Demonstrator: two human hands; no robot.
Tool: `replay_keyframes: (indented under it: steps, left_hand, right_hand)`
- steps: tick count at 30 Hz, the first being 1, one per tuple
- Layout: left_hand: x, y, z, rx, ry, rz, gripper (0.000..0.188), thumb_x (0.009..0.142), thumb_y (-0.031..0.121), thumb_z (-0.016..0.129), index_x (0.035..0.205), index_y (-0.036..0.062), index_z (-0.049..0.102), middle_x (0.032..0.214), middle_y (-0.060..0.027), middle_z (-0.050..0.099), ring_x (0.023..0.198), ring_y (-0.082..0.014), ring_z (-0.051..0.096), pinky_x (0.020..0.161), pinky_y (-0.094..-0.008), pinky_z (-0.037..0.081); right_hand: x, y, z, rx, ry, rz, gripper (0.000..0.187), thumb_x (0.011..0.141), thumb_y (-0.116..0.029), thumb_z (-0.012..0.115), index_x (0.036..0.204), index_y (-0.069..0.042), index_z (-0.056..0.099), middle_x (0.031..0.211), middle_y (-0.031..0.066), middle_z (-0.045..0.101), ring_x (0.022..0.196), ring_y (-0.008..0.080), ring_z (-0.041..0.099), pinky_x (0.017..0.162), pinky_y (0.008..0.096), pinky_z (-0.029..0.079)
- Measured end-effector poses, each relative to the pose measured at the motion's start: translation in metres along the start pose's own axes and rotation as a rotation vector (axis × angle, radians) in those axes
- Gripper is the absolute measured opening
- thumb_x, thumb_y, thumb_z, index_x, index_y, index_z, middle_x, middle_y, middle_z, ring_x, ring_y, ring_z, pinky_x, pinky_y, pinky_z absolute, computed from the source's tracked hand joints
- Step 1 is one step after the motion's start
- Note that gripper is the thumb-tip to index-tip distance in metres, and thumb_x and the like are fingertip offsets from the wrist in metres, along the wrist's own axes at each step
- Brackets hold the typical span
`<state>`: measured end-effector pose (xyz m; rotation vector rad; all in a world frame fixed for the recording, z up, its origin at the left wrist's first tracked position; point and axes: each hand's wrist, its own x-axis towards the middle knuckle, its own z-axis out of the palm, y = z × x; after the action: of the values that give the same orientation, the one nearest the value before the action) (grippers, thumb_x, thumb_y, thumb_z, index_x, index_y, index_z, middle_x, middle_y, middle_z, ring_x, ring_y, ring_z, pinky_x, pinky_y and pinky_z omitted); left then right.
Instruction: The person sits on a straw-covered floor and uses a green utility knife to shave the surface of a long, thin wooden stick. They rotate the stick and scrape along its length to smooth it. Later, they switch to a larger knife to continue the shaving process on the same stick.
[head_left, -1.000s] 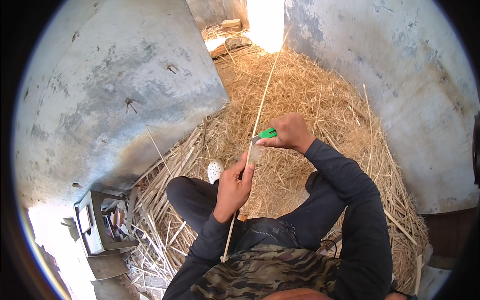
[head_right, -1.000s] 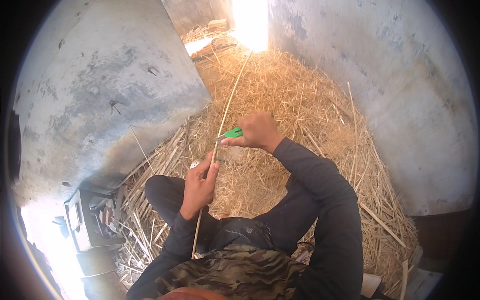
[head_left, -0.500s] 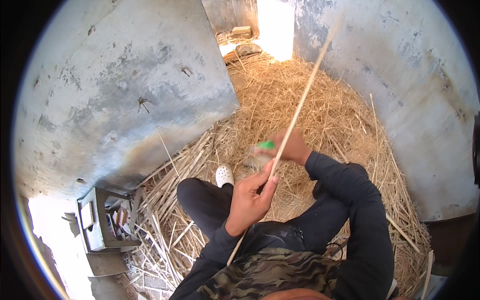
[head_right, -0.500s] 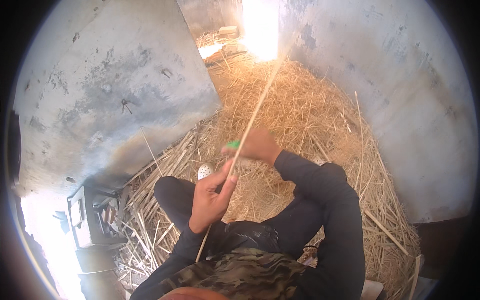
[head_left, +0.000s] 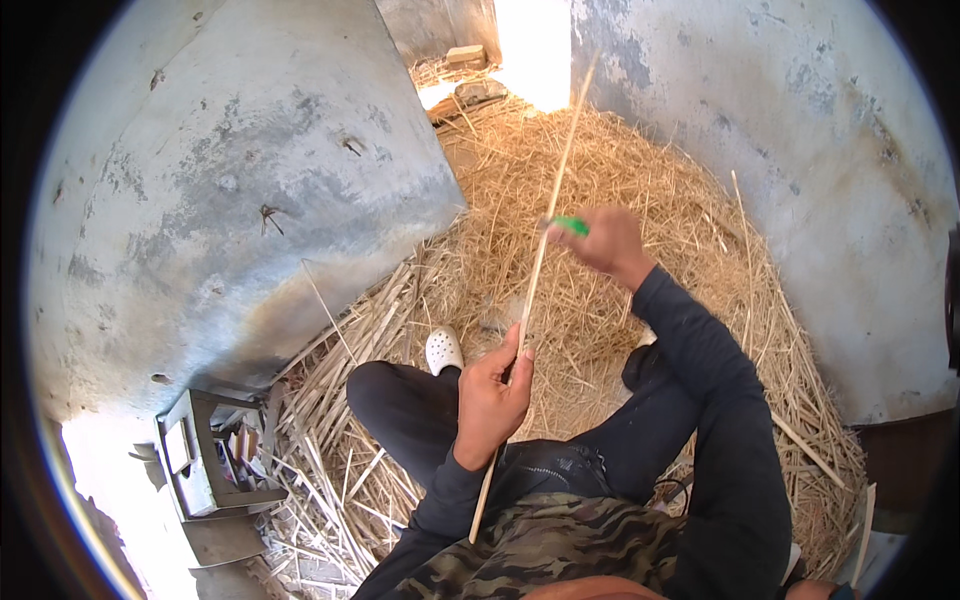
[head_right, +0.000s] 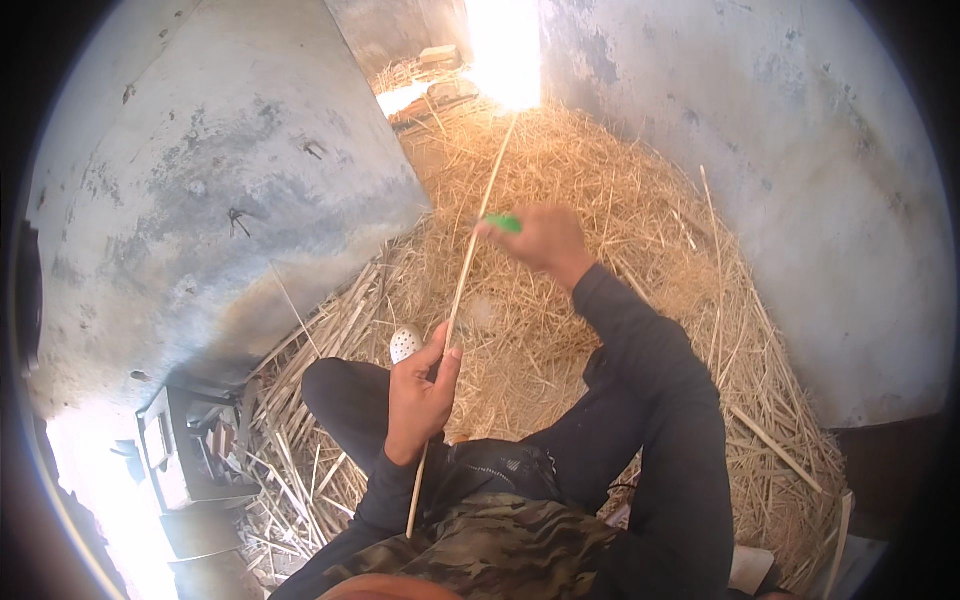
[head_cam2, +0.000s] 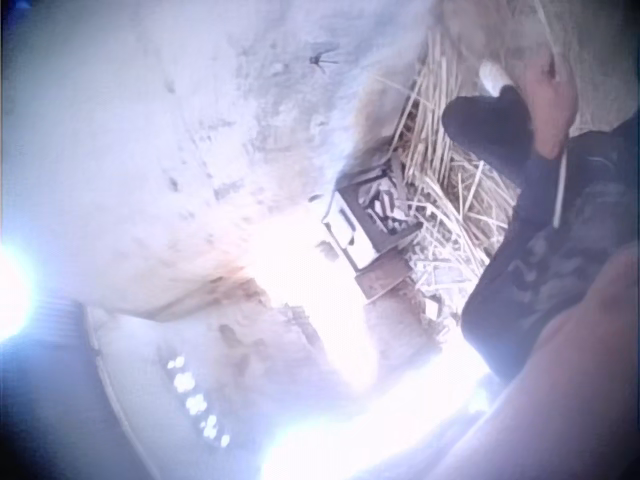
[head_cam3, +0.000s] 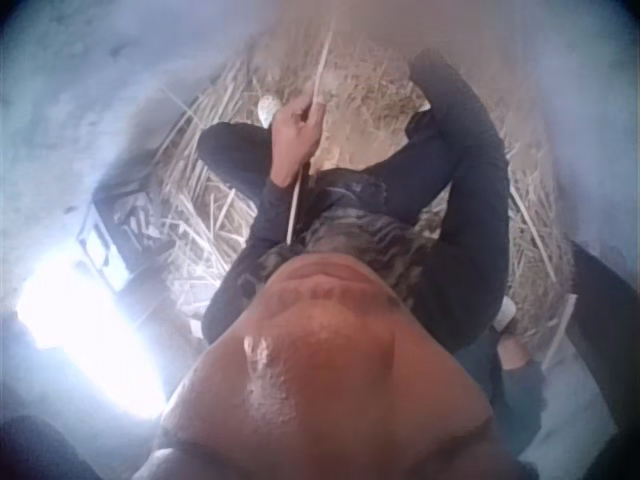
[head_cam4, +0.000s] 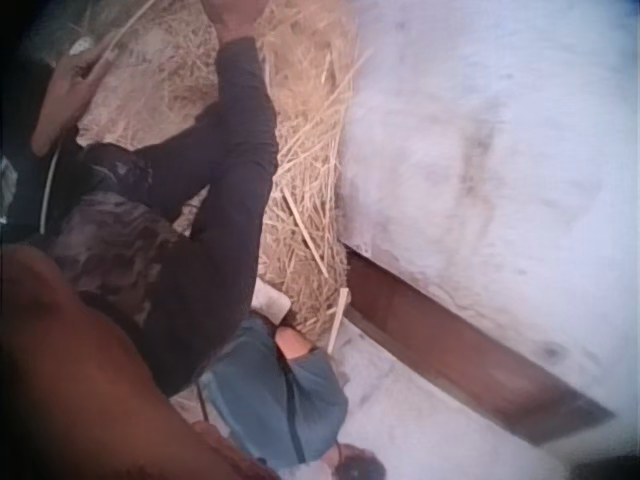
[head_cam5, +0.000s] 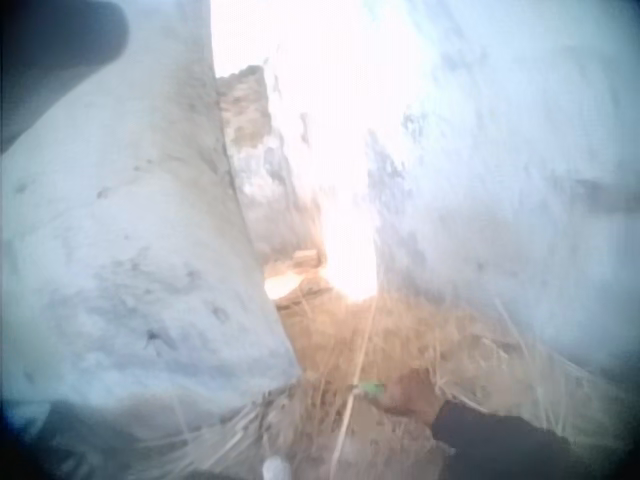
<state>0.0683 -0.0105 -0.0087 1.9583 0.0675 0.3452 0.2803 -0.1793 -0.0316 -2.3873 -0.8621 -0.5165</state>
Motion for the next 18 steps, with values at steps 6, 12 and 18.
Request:
replay_keyframes:
  steps: [6,12,18]
  left_hand:
    - [0.003,-0.001,-0.006,0.085,-0.081,-0.122,0.033,0.092,0.012,0.058,0.12,-0.0069,0.059,0.078,-0.0209,0.064,0.067,-0.0081,0.055,0.065,-0.0268,0.048]
    - [-0.002,0.006,-0.012,0.073,-0.082,-0.035,0.036,0.092,0.013,0.059,0.123,-0.0049,0.058,0.078,-0.0197,0.063,0.07,-0.0063,0.054,0.068,-0.0265,0.048]
    - [-0.01,0.002,-0.015,0.05,-0.116,-0.108,0.036,0.092,0.012,0.059,0.123,-0.0049,0.058,0.063,-0.0104,0.052,0.061,-0.0047,0.046,0.058,-0.0249,0.045]
  right_hand:
    - [-0.04,-0.047,0.005,0.081,-0.102,-0.161,0.08,0.077,-0.083,0.046,0.049,-0.008,0.053,0.04,0.0099,0.044,0.035,0.024,0.049,0.036,0.0374,0.036]
    - [-0.026,-0.02,0.008,-0.043,-0.144,-0.049,0.077,0.078,-0.082,0.047,0.047,-0.011,0.049,0.039,0.0057,0.041,0.033,0.0207,0.044,0.035,0.036,0.032]
    - [-0.024,-0.018,0.006,-0.07,-0.01,-0.09,0.078,0.077,-0.084,0.044,0.047,-0.012,0.05,0.041,0.004,0.041,0.035,0.0187,0.042,0.037,0.0346,0.034]
